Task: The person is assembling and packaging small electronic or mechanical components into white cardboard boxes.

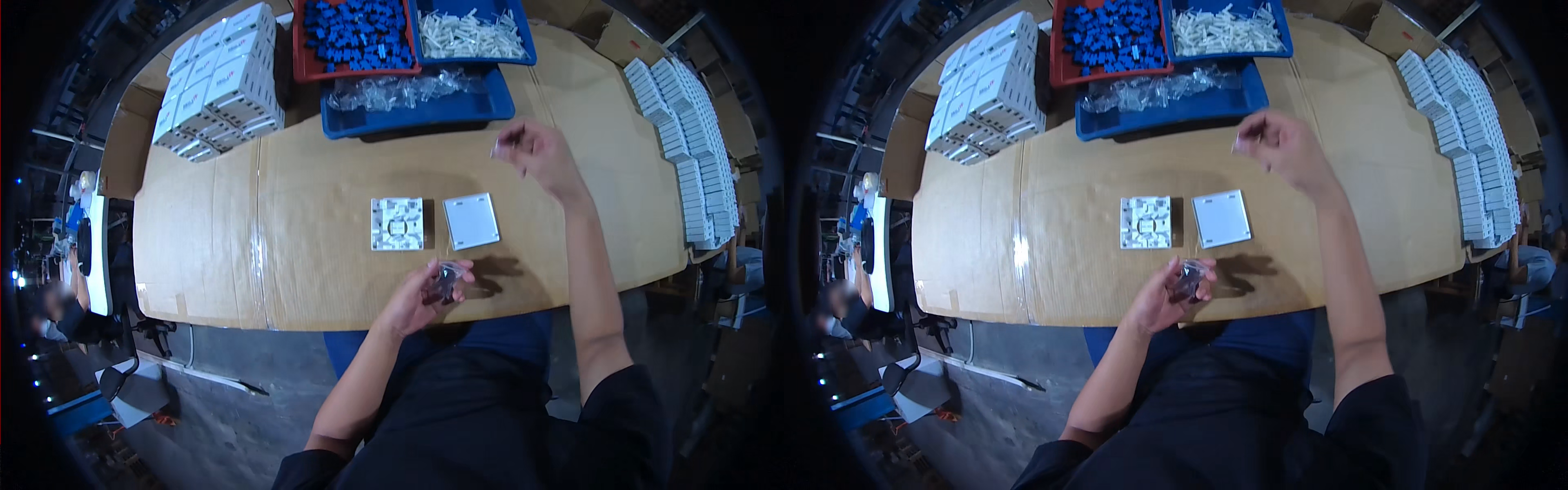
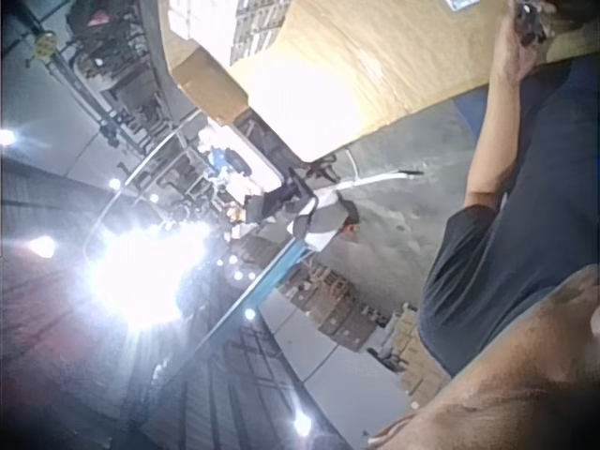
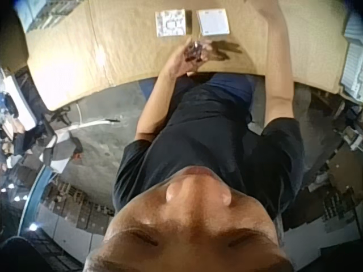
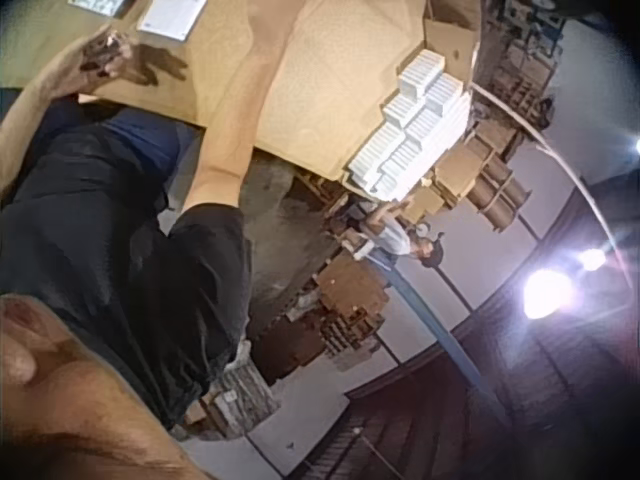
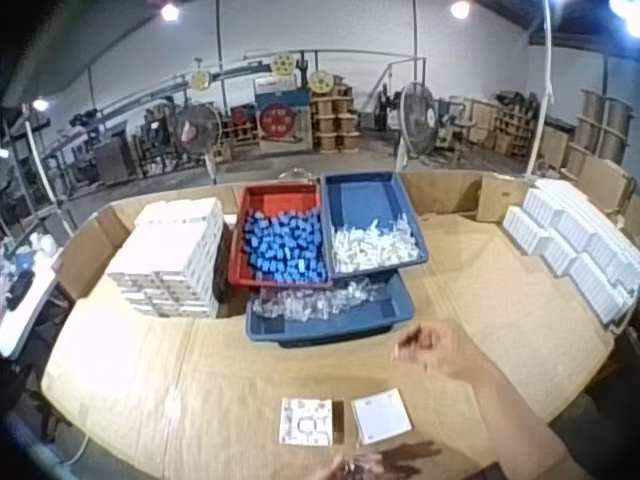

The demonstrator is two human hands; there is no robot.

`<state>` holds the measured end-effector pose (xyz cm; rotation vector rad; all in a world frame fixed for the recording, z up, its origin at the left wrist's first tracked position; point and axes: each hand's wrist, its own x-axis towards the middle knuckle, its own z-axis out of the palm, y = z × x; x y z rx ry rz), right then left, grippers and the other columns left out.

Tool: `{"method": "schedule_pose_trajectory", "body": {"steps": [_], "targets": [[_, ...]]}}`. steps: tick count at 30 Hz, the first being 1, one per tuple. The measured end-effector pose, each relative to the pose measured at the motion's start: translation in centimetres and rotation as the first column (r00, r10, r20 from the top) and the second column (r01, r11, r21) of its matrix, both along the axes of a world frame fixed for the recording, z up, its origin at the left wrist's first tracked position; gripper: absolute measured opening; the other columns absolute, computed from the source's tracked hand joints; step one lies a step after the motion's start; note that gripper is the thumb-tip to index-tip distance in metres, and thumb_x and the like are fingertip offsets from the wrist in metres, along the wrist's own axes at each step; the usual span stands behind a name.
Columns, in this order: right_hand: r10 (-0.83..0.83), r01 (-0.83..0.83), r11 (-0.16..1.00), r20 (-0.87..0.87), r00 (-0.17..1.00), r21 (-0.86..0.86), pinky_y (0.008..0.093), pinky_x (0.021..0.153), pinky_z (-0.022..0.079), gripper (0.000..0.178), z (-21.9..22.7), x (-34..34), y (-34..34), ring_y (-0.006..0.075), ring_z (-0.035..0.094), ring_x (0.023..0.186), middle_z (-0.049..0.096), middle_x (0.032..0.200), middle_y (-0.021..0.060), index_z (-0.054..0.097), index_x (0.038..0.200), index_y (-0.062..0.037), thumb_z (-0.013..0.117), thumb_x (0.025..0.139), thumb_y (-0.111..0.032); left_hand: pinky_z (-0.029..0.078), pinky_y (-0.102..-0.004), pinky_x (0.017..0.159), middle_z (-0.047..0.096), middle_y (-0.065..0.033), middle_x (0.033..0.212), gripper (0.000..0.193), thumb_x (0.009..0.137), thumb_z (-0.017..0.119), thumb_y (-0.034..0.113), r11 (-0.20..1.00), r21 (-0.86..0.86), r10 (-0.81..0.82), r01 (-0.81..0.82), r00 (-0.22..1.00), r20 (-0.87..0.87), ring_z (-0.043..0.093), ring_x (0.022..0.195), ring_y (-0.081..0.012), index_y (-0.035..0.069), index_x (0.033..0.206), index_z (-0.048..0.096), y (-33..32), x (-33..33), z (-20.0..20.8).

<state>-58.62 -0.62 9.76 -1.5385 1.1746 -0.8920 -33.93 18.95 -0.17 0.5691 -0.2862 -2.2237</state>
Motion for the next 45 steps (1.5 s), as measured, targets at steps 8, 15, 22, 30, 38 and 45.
{"method": "schedule_pose_trajectory", "body": {"steps": [8, 15, 22, 30, 38, 45], "targets": [[0.051, -0.076, 0.952, 0.093, 0.994, 0.296, 0.0202, 0.059, 0.044, 0.009, -2.3, 2.7, 13.5, 0.002, 0.06, 0.07, 0.071, 0.083, -0.0008, 0.074, 0.103, -0.0017, 0.075, 0.094, -0.002, 0.051, -0.0386, 0.093, 0.07, -0.0109, 0.115, 0.058, 0.11, 0.045, 0.047, 0.999, -0.038, -0.002, 0.003, 0.999, 0.051, 0.062, 0.092, -0.0207, -0.002, 0.137, 0.058, 0.5, -0.3, -0.6], [0.285, -0.275, 0.957, -0.115, 0.952, 0.097, 0.0288, 0.082, 0.052, 0.012, 0.1, 4.2, 14.2, 0.0122, 0.065, 0.087, 0.071, 0.096, 0.0012, 0.076, 0.099, -0.0043, 0.078, 0.087, -0.005, 0.054, -0.0336, 0.086, 0.072, -0.0111, 0.11, 0.044, 0.11, 0.054, 0.038, 0.997, -0.053, 0.057, -0.055, 0.998, 0.037, 0.066, 0.09, -0.0186, -0.001, 0.126, 0.064, 1.4, -0.2, 0.0], [0.448, -0.462, 0.887, -0.29, 0.845, 0.024, 0.0339, 0.091, 0.053, 0.012, -0.5, 4.8, 14.3, 0.0212, 0.068, 0.102, 0.072, 0.113, 0.0085, 0.075, 0.102, 0.0017, 0.073, 0.093, -0.006, 0.054, -0.0368, 0.089, 0.071, -0.0107, 0.107, 0.043, 0.109, 0.053, 0.04, 0.997, -0.073, -0.002, 0.004, 1.0, 0.031, 0.068, 0.09, -0.022, 0.001, 0.121, 0.066, 1.3, 0.0, -1.3], [0.492, -0.465, 0.859, -0.095, 0.865, 0.214, 0.0315, 0.08, 0.054, 0.034, -2.9, 5.0, 14.8, 0.0173, 0.068, 0.084, 0.073, 0.093, 0.0089, 0.066, 0.12, 0.003, 0.052, 0.111, -0.026, 0.051, -0.0331, 0.086, 0.071, -0.0055, 0.101, 0.035, 0.106, 0.061, 0.037, 0.995, -0.081, 0.063, -0.064, 0.998, -0.004, 0.066, 0.091, -0.018, 0.004, 0.116, 0.068, 1.4, -0.3, -0.3], [0.576, -0.509, 0.806, -0.202, 0.792, 0.302, 0.0301, 0.073, 0.055, 0.034, -2.0, 6.2, 15.6, 0.0131, 0.066, 0.079, 0.069, 0.093, 0.0065, 0.065, 0.123, 0.0026, 0.055, 0.11, -0.027, 0.052, -0.0363, 0.093, 0.069, -0.005, 0.111, 0.035, 0.105, 0.062, 0.033, 0.97, -0.233, 0.062, -0.061, 0.998, -0.003, 0.065, 0.1, -0.0176, 0.003, 0.124, 0.066, 1.7, -0.3, -1.3], [0.635, -0.537, 0.769, -0.316, 0.705, 0.348, 0.0322, 0.077, 0.057, 0.038, -1.8, 6.5, 15.4, 0.0153, 0.068, 0.082, 0.071, 0.097, 0.0089, 0.064, 0.128, 0.0037, 0.052, 0.111, -0.028, 0.052, -0.0368, 0.095, 0.068, -0.0055, 0.122, 0.04, 0.107, 0.059, 0.034, 0.967, -0.255, 0.016, -0.018, 1.0, -0.013, 0.064, 0.106, -0.0173, 0.003, 0.132, 0.063, 2.1, 0.0, -2.1]]}}
